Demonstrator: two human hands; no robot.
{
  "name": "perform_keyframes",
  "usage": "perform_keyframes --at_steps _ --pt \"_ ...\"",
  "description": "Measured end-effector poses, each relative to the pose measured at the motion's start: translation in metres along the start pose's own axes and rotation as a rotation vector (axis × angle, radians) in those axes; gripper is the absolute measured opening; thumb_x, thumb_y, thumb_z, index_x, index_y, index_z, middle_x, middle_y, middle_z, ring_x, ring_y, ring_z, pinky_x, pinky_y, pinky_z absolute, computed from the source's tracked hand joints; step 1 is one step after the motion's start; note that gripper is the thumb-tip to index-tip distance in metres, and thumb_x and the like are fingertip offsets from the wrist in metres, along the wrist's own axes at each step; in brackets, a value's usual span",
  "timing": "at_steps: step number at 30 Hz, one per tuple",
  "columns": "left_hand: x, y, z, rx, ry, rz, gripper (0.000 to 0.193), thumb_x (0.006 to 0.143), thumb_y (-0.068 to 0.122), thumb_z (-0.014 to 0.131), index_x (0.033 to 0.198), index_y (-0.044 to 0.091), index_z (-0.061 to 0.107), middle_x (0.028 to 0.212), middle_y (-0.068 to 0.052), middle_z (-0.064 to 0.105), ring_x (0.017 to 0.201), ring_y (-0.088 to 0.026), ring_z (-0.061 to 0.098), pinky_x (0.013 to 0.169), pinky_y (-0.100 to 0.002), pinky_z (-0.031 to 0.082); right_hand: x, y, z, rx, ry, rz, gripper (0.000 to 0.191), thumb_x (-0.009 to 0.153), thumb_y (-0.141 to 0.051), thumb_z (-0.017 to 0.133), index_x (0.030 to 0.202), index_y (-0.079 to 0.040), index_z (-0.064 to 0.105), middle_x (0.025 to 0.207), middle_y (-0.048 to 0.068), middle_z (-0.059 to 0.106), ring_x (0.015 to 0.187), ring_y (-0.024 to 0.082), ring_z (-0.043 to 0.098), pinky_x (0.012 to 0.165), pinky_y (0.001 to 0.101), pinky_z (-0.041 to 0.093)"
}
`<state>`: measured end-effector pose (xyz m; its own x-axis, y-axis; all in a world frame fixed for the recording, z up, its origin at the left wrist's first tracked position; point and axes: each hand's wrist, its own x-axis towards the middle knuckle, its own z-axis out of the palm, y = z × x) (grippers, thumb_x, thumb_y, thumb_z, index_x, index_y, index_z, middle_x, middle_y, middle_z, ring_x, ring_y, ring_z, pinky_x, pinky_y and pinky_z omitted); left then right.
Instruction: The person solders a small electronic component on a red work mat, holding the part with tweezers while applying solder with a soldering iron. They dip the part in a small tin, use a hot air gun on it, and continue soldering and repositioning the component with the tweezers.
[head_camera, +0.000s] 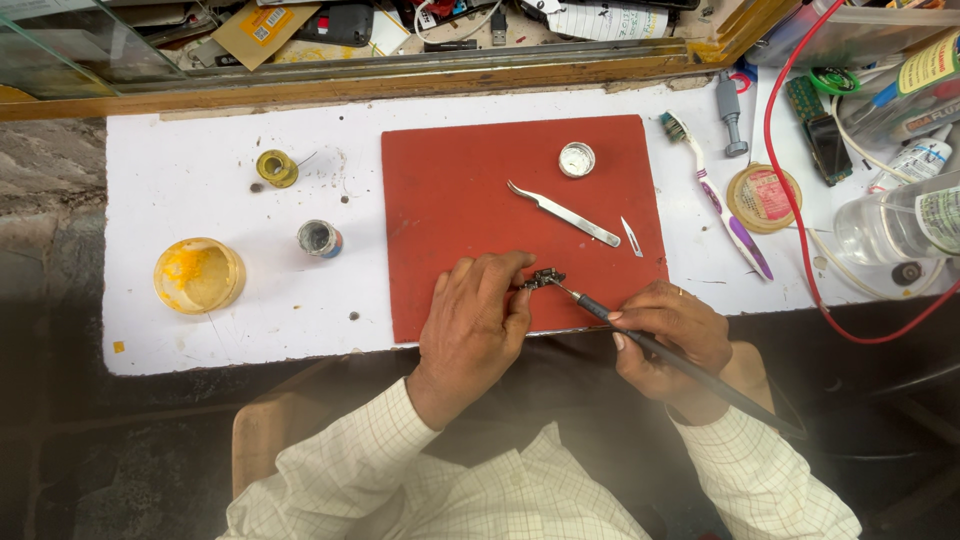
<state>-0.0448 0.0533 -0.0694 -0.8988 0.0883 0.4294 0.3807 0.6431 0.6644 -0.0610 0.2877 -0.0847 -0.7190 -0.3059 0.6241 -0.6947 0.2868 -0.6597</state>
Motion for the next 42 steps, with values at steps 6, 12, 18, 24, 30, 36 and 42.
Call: perform_keyframes --at_steps 6,12,18,24,30,36,42 --pt "0.0007 0.0008 -0.0008 -0.003 -0.007 -0.002 0.037 0.090 0.003 0.071 0.124 0.008 0.058 0.096 0.000 0.064 0.084 -0.018 0.058 0.077 -0.035 0.044 0.0000 0.0001 -0.0012 -0.006 0.000 -0.006 0.014 0.082 -0.003 0.073 0.094 0.000 0.066 0.082 0.010 0.068 0.070 0.018 0.066 0.061 0.0277 0.051" --pt "0.0002 0.0014 -0.0007 -0.002 -0.011 -0.009 0.037 0.090 0.003 0.071 0.124 0.008 0.058 0.096 -0.001 0.064 0.084 -0.018 0.058 0.076 -0.036 0.043 -0.0018 0.0010 -0.0022 0.020 0.009 0.011 0.013 0.082 -0.002 0.072 0.093 0.001 0.066 0.082 0.010 0.068 0.070 0.017 0.066 0.061 0.0271 0.050" --pt "0.0002 0.0020 -0.0016 -0.002 0.002 0.001 0.037 0.090 0.003 0.071 0.124 0.008 0.058 0.097 -0.001 0.064 0.085 -0.018 0.058 0.077 -0.036 0.044 -0.0012 -0.0004 -0.0028 0.021 0.000 0.018 0.014 0.081 -0.002 0.073 0.093 0.001 0.066 0.081 0.010 0.067 0.070 0.018 0.065 0.061 0.0274 0.050" --pt "0.0003 0.0024 -0.0018 0.012 0.009 0.011 0.036 0.091 0.003 0.071 0.124 0.008 0.058 0.097 -0.001 0.064 0.084 -0.018 0.058 0.075 -0.036 0.043 0.0011 -0.0020 -0.0012 0.003 -0.004 -0.006 0.014 0.081 -0.001 0.073 0.093 0.001 0.066 0.081 0.011 0.067 0.071 0.018 0.066 0.063 0.0282 0.052" --pt "0.0002 0.0023 -0.0018 0.012 0.013 0.012 0.035 0.091 0.002 0.071 0.123 0.008 0.058 0.097 -0.001 0.064 0.084 -0.018 0.058 0.075 -0.035 0.044 0.0022 -0.0033 -0.0006 -0.003 -0.002 -0.001 0.014 0.081 -0.001 0.073 0.093 0.001 0.066 0.083 0.011 0.068 0.072 0.019 0.067 0.064 0.0287 0.053" --pt "0.0002 0.0023 -0.0011 0.002 0.010 0.006 0.035 0.091 0.002 0.071 0.123 0.008 0.059 0.096 -0.001 0.064 0.084 -0.017 0.058 0.076 -0.035 0.044 0.0015 -0.0021 -0.0006 0.002 -0.004 -0.001 0.015 0.080 -0.001 0.073 0.093 0.000 0.066 0.083 0.011 0.069 0.071 0.019 0.067 0.063 0.0279 0.053" --pt "0.0001 0.0019 -0.0010 0.001 0.009 0.004 0.035 0.090 0.002 0.072 0.123 0.008 0.059 0.097 -0.001 0.065 0.084 -0.018 0.058 0.075 -0.035 0.043 0.0008 -0.0004 -0.0021 0.024 -0.009 -0.009 0.016 0.080 -0.001 0.072 0.094 0.000 0.066 0.081 0.010 0.067 0.070 0.018 0.066 0.063 0.0283 0.052"
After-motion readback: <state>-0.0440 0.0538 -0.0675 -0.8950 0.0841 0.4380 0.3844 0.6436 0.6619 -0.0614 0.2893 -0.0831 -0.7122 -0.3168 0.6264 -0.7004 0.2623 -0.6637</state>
